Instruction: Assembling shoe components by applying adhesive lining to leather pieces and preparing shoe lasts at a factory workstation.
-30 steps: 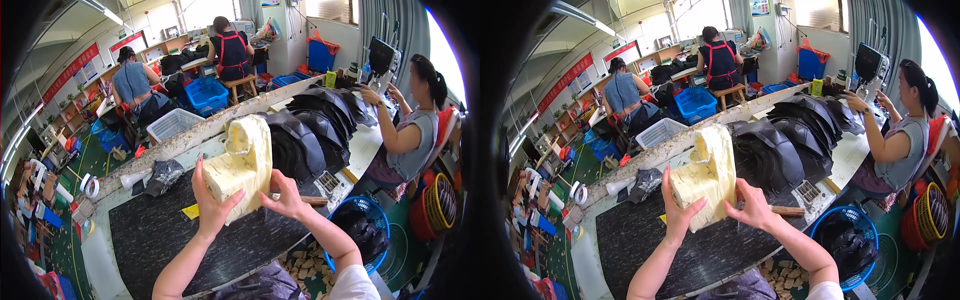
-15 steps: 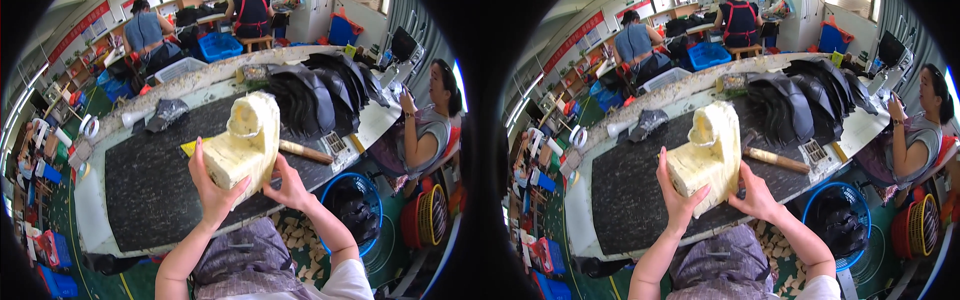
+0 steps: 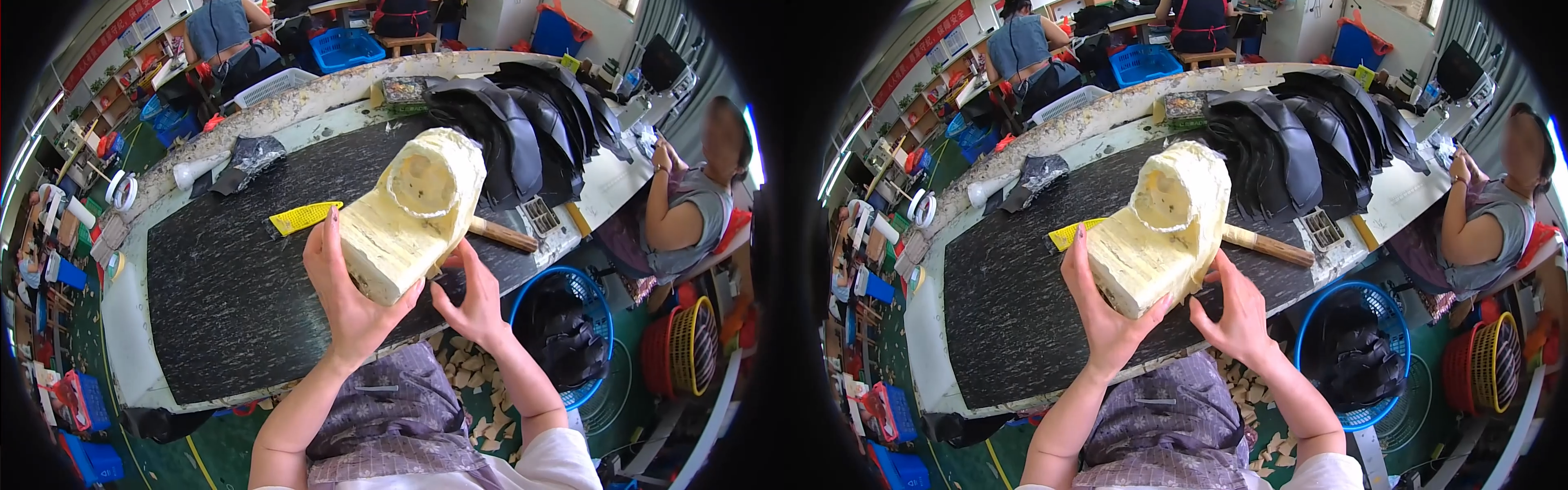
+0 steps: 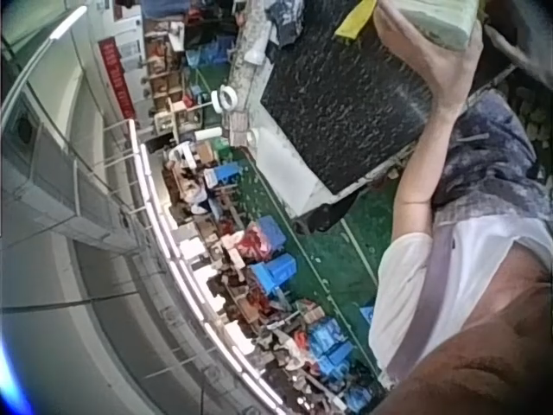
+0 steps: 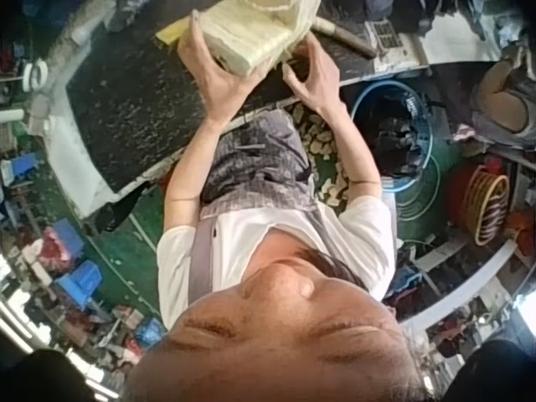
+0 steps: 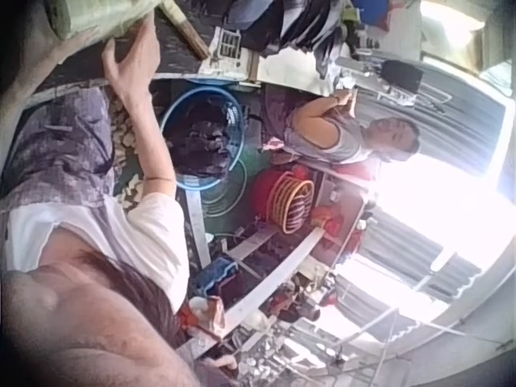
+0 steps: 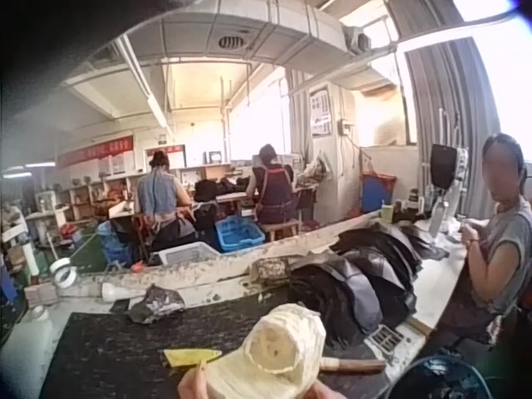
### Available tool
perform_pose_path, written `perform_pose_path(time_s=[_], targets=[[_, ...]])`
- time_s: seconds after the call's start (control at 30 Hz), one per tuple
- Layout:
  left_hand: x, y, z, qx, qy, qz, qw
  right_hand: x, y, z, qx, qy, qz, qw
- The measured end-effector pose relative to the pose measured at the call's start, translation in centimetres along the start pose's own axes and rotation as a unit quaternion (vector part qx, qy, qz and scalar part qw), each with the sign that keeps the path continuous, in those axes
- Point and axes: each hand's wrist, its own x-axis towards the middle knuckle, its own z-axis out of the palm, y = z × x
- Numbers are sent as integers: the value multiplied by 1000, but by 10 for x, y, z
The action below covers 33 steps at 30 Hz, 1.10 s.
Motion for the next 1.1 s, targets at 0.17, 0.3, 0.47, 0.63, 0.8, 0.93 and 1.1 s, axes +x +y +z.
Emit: perform_pose_path(time_s=[0.17,0.3,0.47,0.63,0.8,0.93,1.1], targets=[[5,2,4,11,-2,-13,1000,9,0,10,-160,10,-10,987],[6,2,6,7,-12,-5,1000,5,6,10,-173,-3,6,985],[7,2,6,28,-9,-3,1000,3,10,-9,-129,-13,19,991],[9,2,6,20,-6,-11,1000,5,1,1,-99,-26,51,993],[7,-1,7,35,5,4,999,7,5,1,-104,-49,40,993],[8,-4,2,39,20,14,999,11,2,-13,294,-101,268,912],[0,6,1,30,-16,4,999,-4,20,-24,416,-10,223,882]])
